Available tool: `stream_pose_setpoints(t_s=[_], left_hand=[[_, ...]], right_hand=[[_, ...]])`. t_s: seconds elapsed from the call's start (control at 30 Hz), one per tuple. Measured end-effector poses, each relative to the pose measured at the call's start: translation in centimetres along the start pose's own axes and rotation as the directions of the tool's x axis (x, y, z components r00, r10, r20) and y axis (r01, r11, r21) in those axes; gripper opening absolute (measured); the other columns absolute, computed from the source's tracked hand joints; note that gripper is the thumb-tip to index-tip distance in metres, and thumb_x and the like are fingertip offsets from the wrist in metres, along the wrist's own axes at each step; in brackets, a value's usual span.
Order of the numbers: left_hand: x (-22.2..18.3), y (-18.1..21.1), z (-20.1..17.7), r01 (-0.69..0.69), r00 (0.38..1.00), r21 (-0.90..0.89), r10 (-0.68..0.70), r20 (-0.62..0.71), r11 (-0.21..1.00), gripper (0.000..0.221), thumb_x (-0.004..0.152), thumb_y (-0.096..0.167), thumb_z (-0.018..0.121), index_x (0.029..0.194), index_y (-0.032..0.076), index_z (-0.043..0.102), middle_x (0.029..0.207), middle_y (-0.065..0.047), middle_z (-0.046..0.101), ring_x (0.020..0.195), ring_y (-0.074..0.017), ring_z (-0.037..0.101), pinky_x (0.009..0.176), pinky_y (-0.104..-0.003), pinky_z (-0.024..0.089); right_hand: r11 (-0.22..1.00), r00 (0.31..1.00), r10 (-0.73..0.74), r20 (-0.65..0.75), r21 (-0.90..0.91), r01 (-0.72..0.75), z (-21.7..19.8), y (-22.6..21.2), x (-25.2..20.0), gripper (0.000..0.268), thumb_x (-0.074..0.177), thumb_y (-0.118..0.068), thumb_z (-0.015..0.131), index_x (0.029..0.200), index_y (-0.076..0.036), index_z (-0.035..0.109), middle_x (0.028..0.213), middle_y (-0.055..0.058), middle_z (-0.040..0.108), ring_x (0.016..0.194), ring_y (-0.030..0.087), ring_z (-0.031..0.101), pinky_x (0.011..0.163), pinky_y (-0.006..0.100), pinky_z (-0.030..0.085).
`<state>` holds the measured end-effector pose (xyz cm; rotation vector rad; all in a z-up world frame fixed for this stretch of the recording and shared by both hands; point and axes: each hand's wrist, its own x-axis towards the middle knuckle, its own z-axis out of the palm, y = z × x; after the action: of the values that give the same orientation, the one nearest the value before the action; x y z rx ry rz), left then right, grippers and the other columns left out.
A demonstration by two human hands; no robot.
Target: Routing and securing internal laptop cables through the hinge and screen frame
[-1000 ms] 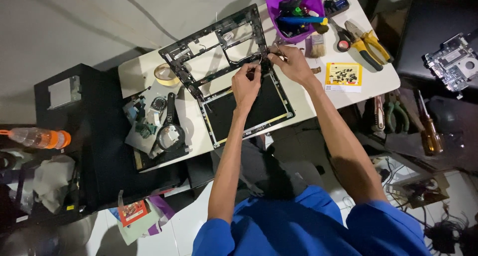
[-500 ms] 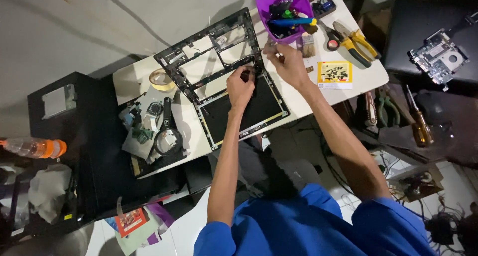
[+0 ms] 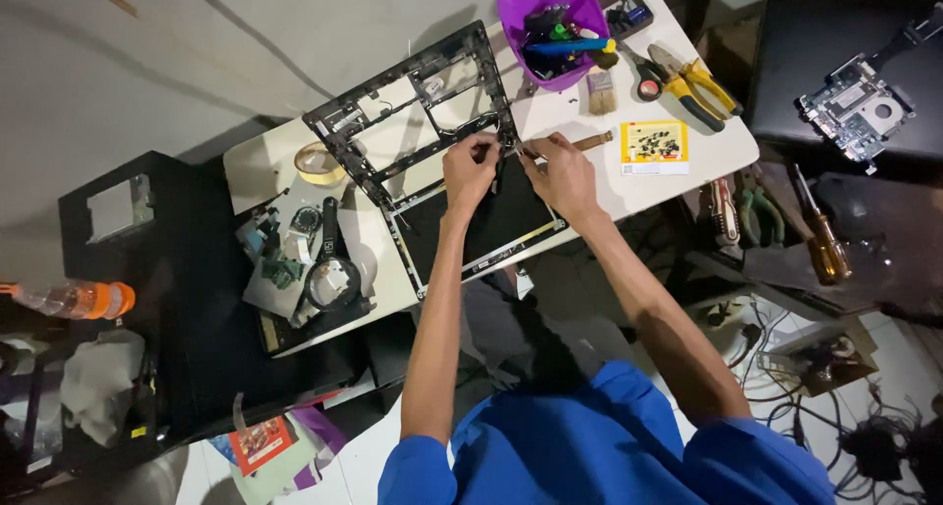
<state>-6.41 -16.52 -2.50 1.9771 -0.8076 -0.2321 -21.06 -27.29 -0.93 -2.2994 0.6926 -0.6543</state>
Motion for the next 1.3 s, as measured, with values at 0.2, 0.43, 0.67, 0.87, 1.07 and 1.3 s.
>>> stream_pose_setpoints(t_s=[0.2,0.43,0.67,0.87,1.07,1.3], left_hand=[[-0.3,-0.1,0.1,0.008,1.0,0.006,-0.008,0.025,1.0,0.021,0.099,0.019,0.069,0.113,0.005,0.076,0.095,-0.018,0.077,0.096,-0.0367,0.076,0.081,-0.049,0.062],[-1.7,0.4,0.0,-0.013,0.997,0.095,0.006,0.072,0.995,0.025,0.097,0.025,0.071,0.113,0.007,0.078,0.099,-0.019,0.078,0.096,-0.0415,0.075,0.082,-0.052,0.062],[-2.7,1.0,-0.1,0.066,0.996,0.016,-0.067,0.062,0.998,0.027,0.097,0.027,0.072,0.114,0.007,0.078,0.104,-0.02,0.077,0.102,-0.0411,0.074,0.086,-0.05,0.062],[-3.5,2.3,-0.3,0.078,0.996,-0.013,-0.077,0.048,0.997,0.025,0.095,0.018,0.07,0.117,0.006,0.077,0.105,-0.019,0.077,0.104,-0.0404,0.074,0.088,-0.05,0.061],[-3.0,1.5,0.1,0.052,0.999,-0.025,-0.052,0.002,0.998,0.017,0.091,0.014,0.071,0.106,0.014,0.08,0.094,-0.013,0.078,0.094,-0.0366,0.076,0.082,-0.047,0.063],[-3.3,2.2,0.2,0.041,0.999,-0.025,-0.042,-0.03,0.999,0.016,0.089,0.009,0.071,0.103,0.008,0.078,0.089,-0.017,0.078,0.089,-0.0382,0.076,0.077,-0.048,0.062]], right_hand=[[0.995,0.995,0.096,0.006,0.015,-0.096,0.7,1.0,-0.8,0.024,0.095,-0.027,0.074,0.113,-0.012,0.076,0.094,0.008,0.072,0.088,0.035,0.076,0.071,0.06,0.061],[0.994,0.989,0.108,0.101,-0.007,-0.108,-1.0,0.4,-2.5,0.023,0.096,-0.028,0.075,0.106,-0.008,0.074,0.094,0.011,0.07,0.084,0.034,0.077,0.07,0.053,0.062],[0.996,1.0,0.021,-0.008,0.085,-0.021,-0.7,0.8,-1.4,0.021,0.093,-0.024,0.077,0.107,-0.008,0.073,0.093,0.012,0.07,0.09,0.041,0.074,0.069,0.05,0.063],[0.983,0.966,-0.182,-0.186,-0.007,0.184,-0.5,0.1,-1.3,0.022,0.093,-0.021,0.075,0.115,-0.02,0.071,0.098,0.005,0.071,0.095,0.034,0.072,0.07,0.05,0.061],[0.964,0.94,-0.264,-0.215,-0.082,0.252,-1.0,-0.9,-1.2,0.022,0.092,-0.019,0.076,0.113,-0.024,0.072,0.095,0.0,0.067,0.082,0.031,0.073,0.064,0.045,0.062],[0.963,0.938,-0.267,-0.221,-0.083,0.255,-0.6,-0.3,-0.8,0.022,0.093,-0.022,0.075,0.114,-0.027,0.073,0.096,-0.002,0.067,0.083,0.029,0.074,0.063,0.043,0.062]])
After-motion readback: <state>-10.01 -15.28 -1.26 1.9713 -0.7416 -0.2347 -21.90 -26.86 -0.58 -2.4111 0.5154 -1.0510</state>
